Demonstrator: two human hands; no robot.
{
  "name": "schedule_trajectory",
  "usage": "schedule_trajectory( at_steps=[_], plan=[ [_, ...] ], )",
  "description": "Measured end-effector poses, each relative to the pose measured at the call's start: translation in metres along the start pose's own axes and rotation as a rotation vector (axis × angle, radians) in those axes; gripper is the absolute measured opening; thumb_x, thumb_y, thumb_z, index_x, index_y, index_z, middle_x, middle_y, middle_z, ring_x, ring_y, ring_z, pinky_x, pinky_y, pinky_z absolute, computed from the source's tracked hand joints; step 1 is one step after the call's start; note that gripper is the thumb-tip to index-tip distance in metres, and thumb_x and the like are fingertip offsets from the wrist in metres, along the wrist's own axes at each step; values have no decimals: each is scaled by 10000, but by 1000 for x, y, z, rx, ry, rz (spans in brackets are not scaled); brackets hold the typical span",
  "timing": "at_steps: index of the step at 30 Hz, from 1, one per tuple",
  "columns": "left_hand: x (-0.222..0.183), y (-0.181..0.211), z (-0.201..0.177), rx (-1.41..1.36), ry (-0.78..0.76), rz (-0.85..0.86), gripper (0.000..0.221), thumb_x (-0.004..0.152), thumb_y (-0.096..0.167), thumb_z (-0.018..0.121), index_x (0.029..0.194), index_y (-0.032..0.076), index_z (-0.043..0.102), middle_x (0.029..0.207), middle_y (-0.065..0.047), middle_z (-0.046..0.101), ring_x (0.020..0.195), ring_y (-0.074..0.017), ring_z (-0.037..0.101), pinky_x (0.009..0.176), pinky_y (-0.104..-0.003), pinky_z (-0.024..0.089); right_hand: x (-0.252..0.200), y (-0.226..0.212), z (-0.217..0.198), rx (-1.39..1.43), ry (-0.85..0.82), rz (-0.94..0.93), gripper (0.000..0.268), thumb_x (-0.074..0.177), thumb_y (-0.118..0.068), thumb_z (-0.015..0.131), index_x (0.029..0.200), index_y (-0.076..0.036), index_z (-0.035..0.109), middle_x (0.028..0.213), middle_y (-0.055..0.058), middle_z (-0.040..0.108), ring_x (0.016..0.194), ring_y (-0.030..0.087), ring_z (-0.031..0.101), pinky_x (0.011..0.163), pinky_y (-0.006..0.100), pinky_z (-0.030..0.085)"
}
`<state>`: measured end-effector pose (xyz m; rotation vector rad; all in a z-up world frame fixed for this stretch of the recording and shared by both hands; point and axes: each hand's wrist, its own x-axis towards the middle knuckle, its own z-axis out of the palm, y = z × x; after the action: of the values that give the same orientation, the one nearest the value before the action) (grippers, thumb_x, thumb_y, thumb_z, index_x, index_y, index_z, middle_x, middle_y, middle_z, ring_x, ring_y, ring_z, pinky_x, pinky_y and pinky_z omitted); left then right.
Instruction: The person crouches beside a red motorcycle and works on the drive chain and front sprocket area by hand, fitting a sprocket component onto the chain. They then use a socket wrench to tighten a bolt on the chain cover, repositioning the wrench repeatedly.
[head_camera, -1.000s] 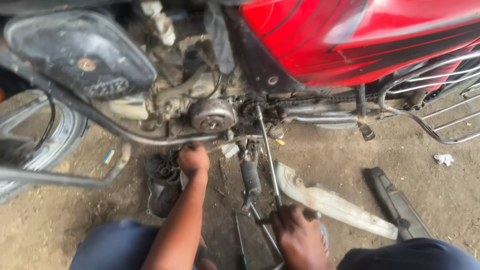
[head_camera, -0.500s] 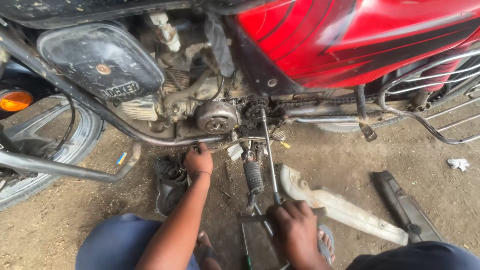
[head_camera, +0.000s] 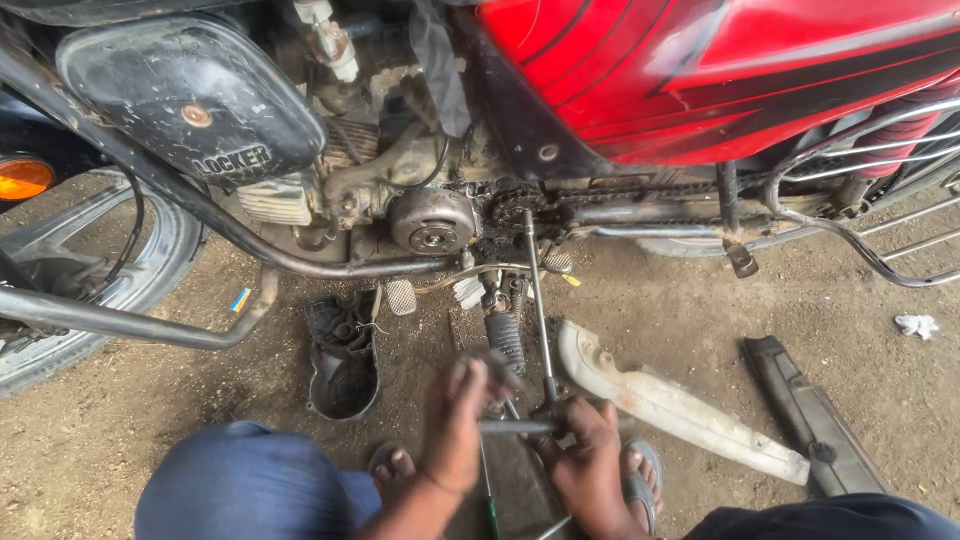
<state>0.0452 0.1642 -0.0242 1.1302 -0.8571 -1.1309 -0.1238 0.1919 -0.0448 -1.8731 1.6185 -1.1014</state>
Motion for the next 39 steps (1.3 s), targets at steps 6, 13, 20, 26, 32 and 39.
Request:
schedule_trajectory(
  at_steps=[6,13,20,26,32,39],
  plan=[
    [-7,-33,5,-326,-152,74,406,1046,399,605,848,46,621,649,-17,529,535,-90,478,498,-260,392,-7,29,12,166,-14,23,202,687,-161,902,826,-136,757,770,-32,757,784,150,646,901,359,370],
    [-15,19,30,-201,-295,288,390,1003,415,620,838,65,568,749,-2,595,658,-102,546,572,-278,429,-5,17,23,886,-49,337,647,710,-66,837,1265,-139,512,1168,71,651,1033,172,678,910,378,539],
    [-14,40,48,116,-418,471,420,991,426,634,757,93,534,616,37,494,524,-75,440,512,-271,344,-25,103,70,852,-126,432,458,969,-400,504,1185,0,565,1133,91,632,1050,173,614,872,319,523],
    [-17,29,42,135,-396,490,420,971,422,648,723,111,512,591,40,480,485,-69,421,451,-271,313,-56,139,116,814,-219,298,487,1022,-472,458,1111,-3,556,1030,62,597,992,140,598,820,278,497],
    [-14,14,69,234,-468,602,329,993,308,638,736,129,537,617,34,521,512,-56,471,451,-281,380,1,10,74,644,-420,445,314,951,-317,570,1112,-52,622,990,104,726,951,190,703,809,333,564],
    [17,60,46,204,-431,626,253,965,196,664,760,94,556,641,28,541,529,-72,499,481,-272,404,10,25,82,553,1,142,281,993,-178,516,1225,-21,543,1125,94,661,1084,202,656,878,360,528]
  ],
)
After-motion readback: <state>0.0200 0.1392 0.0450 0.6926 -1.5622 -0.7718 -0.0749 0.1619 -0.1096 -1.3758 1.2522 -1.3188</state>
